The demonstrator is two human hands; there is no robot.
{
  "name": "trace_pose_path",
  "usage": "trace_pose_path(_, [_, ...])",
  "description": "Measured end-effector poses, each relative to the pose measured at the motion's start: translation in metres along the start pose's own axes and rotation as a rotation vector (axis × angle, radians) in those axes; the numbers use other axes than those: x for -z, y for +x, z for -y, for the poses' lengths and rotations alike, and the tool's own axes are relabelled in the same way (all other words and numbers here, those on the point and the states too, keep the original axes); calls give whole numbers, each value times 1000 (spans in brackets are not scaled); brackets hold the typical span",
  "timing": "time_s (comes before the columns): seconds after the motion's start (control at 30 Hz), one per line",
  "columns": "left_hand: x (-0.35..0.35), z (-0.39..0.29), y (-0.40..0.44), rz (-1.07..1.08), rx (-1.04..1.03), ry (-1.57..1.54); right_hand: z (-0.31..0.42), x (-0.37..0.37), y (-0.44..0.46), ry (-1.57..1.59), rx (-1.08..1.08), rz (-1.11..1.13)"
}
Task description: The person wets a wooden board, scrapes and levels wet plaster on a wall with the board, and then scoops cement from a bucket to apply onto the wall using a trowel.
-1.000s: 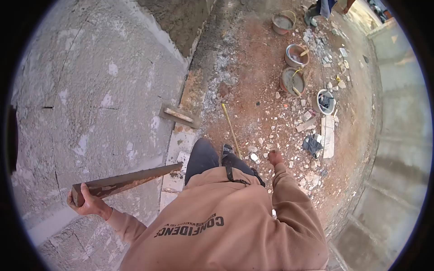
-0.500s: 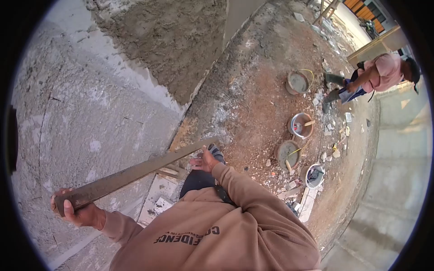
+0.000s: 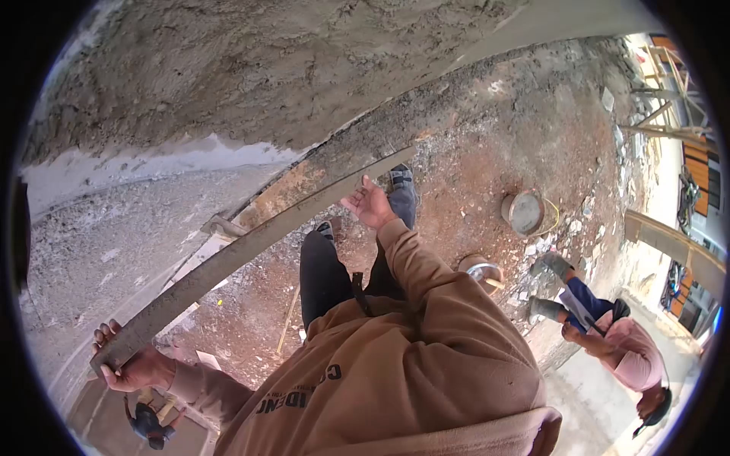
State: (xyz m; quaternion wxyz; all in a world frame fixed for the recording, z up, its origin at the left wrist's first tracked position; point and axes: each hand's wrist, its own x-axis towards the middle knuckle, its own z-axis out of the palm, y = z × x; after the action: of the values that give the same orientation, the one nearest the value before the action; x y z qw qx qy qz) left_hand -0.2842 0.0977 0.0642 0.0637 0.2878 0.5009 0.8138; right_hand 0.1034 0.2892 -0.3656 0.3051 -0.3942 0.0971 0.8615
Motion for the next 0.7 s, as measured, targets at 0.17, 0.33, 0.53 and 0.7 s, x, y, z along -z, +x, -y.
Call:
trace_pose_path(0.17, [28, 179, -103, -450, 363, 136, 136, 92, 103, -177, 0, -3])
trace_pose_path(0.33, [84, 394, -195, -668, 580, 88, 207, 176, 212, -352, 111, -79])
trace_pose_path(0.53, [192, 600, -230, -646, 730, 77, 240, 204, 324, -517, 206, 11])
trace_pose_path(0.7, [222, 665, -212, -622, 693, 193, 233, 199, 380, -625, 255, 141])
